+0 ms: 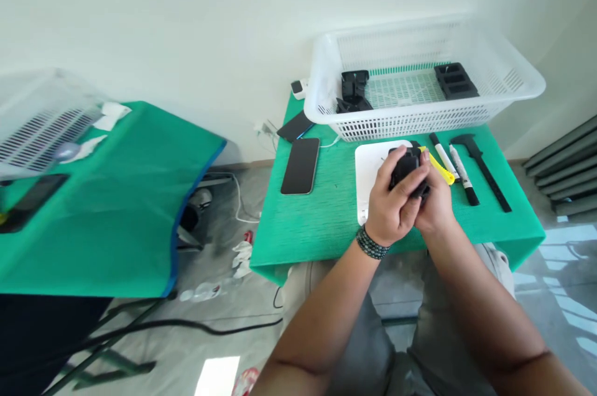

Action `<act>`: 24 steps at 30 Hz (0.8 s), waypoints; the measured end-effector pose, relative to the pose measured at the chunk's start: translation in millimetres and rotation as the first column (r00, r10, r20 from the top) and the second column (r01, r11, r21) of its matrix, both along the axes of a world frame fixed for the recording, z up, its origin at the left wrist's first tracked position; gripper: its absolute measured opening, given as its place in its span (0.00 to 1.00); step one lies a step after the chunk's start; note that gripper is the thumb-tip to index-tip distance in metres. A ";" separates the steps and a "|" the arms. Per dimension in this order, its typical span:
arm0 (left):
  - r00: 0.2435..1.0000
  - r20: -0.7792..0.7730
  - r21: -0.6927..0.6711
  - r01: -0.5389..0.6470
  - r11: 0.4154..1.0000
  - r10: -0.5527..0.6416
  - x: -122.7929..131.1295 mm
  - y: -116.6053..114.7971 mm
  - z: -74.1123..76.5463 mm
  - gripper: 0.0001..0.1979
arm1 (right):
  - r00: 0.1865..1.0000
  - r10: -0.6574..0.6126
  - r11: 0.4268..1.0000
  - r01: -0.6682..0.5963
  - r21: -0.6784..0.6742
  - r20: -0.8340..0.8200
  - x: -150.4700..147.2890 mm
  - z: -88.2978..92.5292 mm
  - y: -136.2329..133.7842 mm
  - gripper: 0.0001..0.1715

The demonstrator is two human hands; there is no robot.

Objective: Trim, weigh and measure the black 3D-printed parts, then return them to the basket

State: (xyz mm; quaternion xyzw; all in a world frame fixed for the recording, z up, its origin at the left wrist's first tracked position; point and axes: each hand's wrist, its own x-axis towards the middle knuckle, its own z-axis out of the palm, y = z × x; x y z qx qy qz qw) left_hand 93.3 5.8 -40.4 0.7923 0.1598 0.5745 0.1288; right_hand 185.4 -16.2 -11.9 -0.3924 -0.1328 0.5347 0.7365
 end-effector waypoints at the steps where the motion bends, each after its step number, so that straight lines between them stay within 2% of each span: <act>1: 1.000 0.002 0.027 -0.004 1.000 0.004 -0.4 -1.3 -0.3 0.24 | 0.997 0.061 0.998 -0.061 0.001 -0.044 2.3 0.0 -0.8 0.16; 4: 1.000 0.030 0.054 -0.001 0.999 0.000 -1.6 -3.4 -0.8 0.19 | 0.977 0.179 0.984 -0.180 0.000 -0.116 8.9 -0.1 -3.8 0.16; 7: 0.985 0.154 -0.126 -0.055 0.990 0.075 -6.4 -1.5 4.0 0.16 | 0.967 0.226 0.974 -0.224 0.027 -0.120 7.9 -3.0 -7.4 0.17; 9: 0.977 0.184 -0.245 -0.059 0.968 0.106 -12.0 0.9 11.1 0.16 | 0.972 0.219 0.975 -0.215 0.049 -0.089 3.6 -6.1 -10.0 0.17; 12: 0.989 0.145 -0.294 0.028 0.955 0.016 -21.1 4.7 23.2 0.16 | 0.976 0.216 0.974 -0.216 0.063 0.001 -0.6 -9.1 -13.0 0.19; 14: 0.992 0.126 -0.340 0.057 0.939 -0.014 -26.2 7.3 28.8 0.17 | 0.963 0.254 0.965 -0.258 0.043 0.093 0.6 -9.1 -14.7 0.21; 17: 0.996 0.082 -0.422 0.060 0.905 -0.028 -31.9 11.9 30.3 0.19 | 0.917 0.345 0.938 -0.347 -0.026 0.199 5.8 -7.6 -18.4 0.26; 19: 0.996 0.080 -0.475 0.065 0.878 -0.031 -34.1 15.0 27.6 0.20 | 0.898 0.391 0.920 -0.389 -0.049 0.202 9.7 -7.4 -20.8 0.28; 20: 0.994 0.111 -0.496 0.059 0.866 -0.005 -34.9 16.4 26.0 0.20 | 0.899 0.397 0.917 -0.396 -0.045 0.185 11.9 -7.8 -21.3 0.28; 22: 0.963 0.237 -0.521 0.016 0.853 0.126 -36.8 19.0 23.8 0.21 | 0.924 0.362 0.932 -0.362 -0.022 0.120 17.6 -9.2 -20.0 0.27; 24: 0.871 0.388 -0.526 -0.059 0.848 0.302 -40.8 22.4 24.2 0.22 | 0.963 0.269 0.963 -0.269 -0.003 0.024 25.1 -10.7 -15.4 0.23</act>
